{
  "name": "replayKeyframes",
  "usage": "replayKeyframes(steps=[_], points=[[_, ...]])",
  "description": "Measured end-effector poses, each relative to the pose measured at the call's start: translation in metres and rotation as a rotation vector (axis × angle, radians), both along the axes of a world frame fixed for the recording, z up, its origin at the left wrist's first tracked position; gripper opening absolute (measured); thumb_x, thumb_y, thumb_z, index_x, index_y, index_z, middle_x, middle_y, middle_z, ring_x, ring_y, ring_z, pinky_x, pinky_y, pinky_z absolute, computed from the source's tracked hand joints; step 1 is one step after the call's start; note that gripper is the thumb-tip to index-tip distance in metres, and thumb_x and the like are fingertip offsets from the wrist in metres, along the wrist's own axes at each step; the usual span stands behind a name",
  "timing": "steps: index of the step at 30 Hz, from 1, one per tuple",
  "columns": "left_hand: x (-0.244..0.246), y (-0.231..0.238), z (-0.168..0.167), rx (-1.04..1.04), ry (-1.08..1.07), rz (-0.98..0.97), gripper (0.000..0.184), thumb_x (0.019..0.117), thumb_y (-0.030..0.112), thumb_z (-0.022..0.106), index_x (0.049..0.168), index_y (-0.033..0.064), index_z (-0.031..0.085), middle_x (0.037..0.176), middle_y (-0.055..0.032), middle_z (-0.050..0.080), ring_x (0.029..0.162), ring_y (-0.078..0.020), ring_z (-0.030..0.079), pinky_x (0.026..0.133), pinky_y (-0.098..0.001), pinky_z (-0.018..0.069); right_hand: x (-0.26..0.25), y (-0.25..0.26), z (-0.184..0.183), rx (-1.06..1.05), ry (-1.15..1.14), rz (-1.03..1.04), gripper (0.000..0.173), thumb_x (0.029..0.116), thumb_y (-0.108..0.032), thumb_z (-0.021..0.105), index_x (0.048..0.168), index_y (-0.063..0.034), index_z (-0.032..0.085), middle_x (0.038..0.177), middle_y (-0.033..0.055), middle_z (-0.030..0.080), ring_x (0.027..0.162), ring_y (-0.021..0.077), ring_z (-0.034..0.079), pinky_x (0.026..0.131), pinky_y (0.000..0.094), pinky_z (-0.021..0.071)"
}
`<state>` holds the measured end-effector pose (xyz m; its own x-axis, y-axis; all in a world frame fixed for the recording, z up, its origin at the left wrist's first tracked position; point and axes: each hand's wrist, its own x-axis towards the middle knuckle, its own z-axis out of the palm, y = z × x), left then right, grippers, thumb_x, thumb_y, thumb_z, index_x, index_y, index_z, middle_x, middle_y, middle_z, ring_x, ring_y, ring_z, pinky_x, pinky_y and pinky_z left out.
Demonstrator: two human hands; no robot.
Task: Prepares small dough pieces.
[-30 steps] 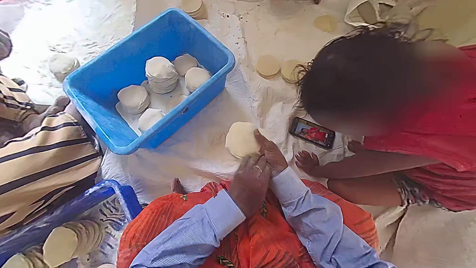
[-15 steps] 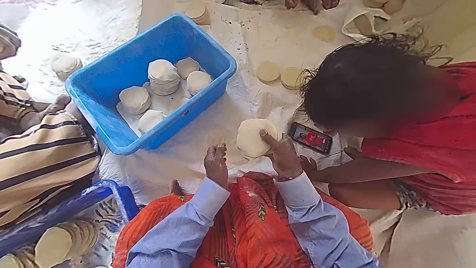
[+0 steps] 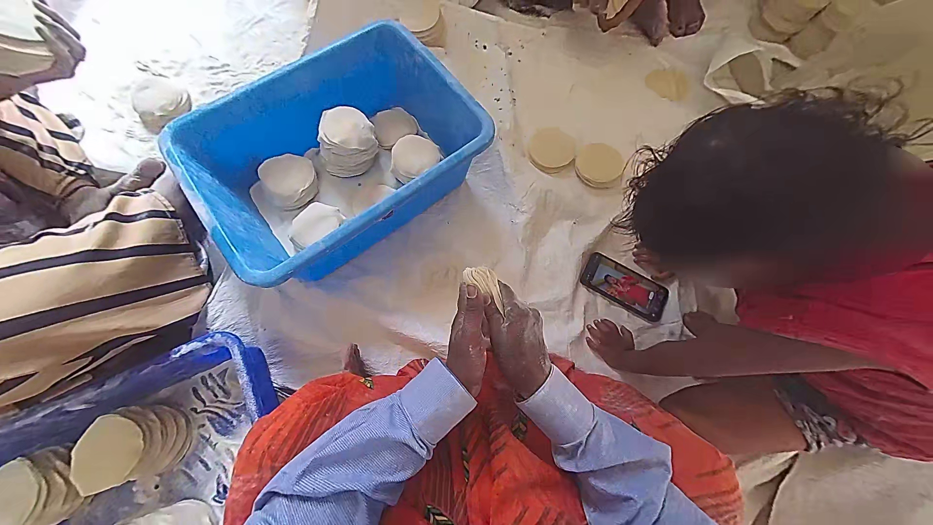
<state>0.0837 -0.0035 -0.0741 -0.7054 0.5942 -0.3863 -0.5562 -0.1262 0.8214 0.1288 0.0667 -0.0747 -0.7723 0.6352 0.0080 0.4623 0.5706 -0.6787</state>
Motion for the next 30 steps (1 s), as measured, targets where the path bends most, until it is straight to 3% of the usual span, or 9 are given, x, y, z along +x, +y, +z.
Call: replayKeyframes(steps=[3,5,7,9,12,16,20,24,30], points=[[0.000,0.000,0.001,0.041,-0.029,0.031,0.059,0.1102,0.044,0.020,0.150,0.0036,0.039,0.140,-0.0098,0.053,0.128,-0.0114,0.051,0.110,-0.0298,0.0407,0.002,0.002,0.001,-0.012,0.027,-0.004,0.046,0.1089,-0.031,0.046,0.133,0.0031,0.064,0.091,0.0208,0.073,0.082,0.0363,0.072,0.075,0.0549,0.0566],[0.000,0.001,0.004,0.079,-0.066,0.058,0.058,0.1109,0.042,0.017,0.148,0.0038,0.041,0.139,-0.0095,0.055,0.128,-0.0119,0.052,0.111,-0.0300,0.0410,0.003,0.001,0.003,-0.013,0.024,-0.004,0.048,0.1077,-0.033,0.048,0.137,0.0023,0.061,0.095,0.0209,0.074,0.085,0.0366,0.073,0.076,0.0552,0.0570],[-0.001,0.001,0.007,0.124,-0.111,0.087,0.058,0.1113,0.042,0.015,0.150,0.0067,0.040,0.141,-0.0090,0.055,0.130,-0.0127,0.052,0.111,-0.0312,0.0424,0.004,-0.003,0.002,0.003,0.054,0.011,0.050,0.1047,-0.030,0.055,0.142,0.0028,0.057,0.116,0.0220,0.073,0.101,0.0354,0.073,0.086,0.0529,0.0578],[-0.005,0.000,0.009,0.168,-0.159,0.130,0.057,0.1114,0.044,0.017,0.145,0.0104,0.048,0.133,-0.0068,0.061,0.123,-0.0126,0.058,0.105,-0.0327,0.0486,0.005,-0.008,-0.002,0.014,0.111,0.041,0.058,0.1021,-0.031,0.060,0.146,0.0050,0.052,0.141,0.0232,0.061,0.127,0.0343,0.064,0.105,0.0494,0.0520],[-0.010,0.000,0.014,0.197,-0.272,0.228,0.053,0.1108,0.048,0.025,0.131,0.0113,0.057,0.115,-0.0065,0.069,0.108,-0.0145,0.067,0.092,-0.0345,0.0560,0.009,-0.013,-0.003,0.030,0.195,0.079,0.068,0.1035,-0.047,0.052,0.146,0.0066,0.051,0.153,0.0252,0.050,0.144,0.0362,0.047,0.118,0.0494,0.0399],[-0.018,-0.001,0.018,0.339,-0.341,0.241,0.054,0.1111,0.047,0.023,0.139,0.0102,0.050,0.130,-0.0110,0.062,0.122,-0.0216,0.061,0.104,-0.0411,0.0511,0.013,-0.007,0.001,0.112,0.305,0.094,0.057,0.1106,-0.040,0.037,0.139,0.0041,0.060,0.147,0.0221,0.057,0.142,0.0330,0.051,0.118,0.0460,0.0419],[-0.026,-0.002,0.018,0.378,-0.400,0.212,0.063,0.1082,0.056,0.024,0.141,0.0094,0.050,0.135,-0.0139,0.060,0.126,-0.0268,0.059,0.105,-0.0477,0.0496,0.015,0.011,0.014,0.173,0.386,0.096,0.034,0.1016,-0.013,0.055,0.131,0.0015,0.067,0.133,0.0174,0.068,0.128,0.0289,0.064,0.106,0.0418,0.0531],[-0.027,-0.004,0.020,0.419,-0.461,0.185,0.071,0.1054,0.063,0.024,0.139,0.0081,0.052,0.133,-0.0150,0.062,0.125,-0.0266,0.060,0.104,-0.0466,0.0506,0.018,0.022,0.015,0.191,0.377,0.104,0.034,0.0847,-0.025,0.079,0.111,-0.0045,0.075,0.124,0.0164,0.069,0.122,0.0313,0.063,0.101,0.0440,0.0536],[-0.025,-0.005,0.022,0.379,-0.503,0.168,0.071,0.1053,0.064,0.022,0.142,0.0095,0.050,0.136,-0.0141,0.060,0.126,-0.0269,0.059,0.105,-0.0475,0.0502,0.016,0.022,0.015,0.291,0.369,0.127,0.015,0.0897,-0.014,0.070,0.099,-0.0049,0.079,0.115,0.0140,0.074,0.111,0.0280,0.069,0.092,0.0386,0.0573]])
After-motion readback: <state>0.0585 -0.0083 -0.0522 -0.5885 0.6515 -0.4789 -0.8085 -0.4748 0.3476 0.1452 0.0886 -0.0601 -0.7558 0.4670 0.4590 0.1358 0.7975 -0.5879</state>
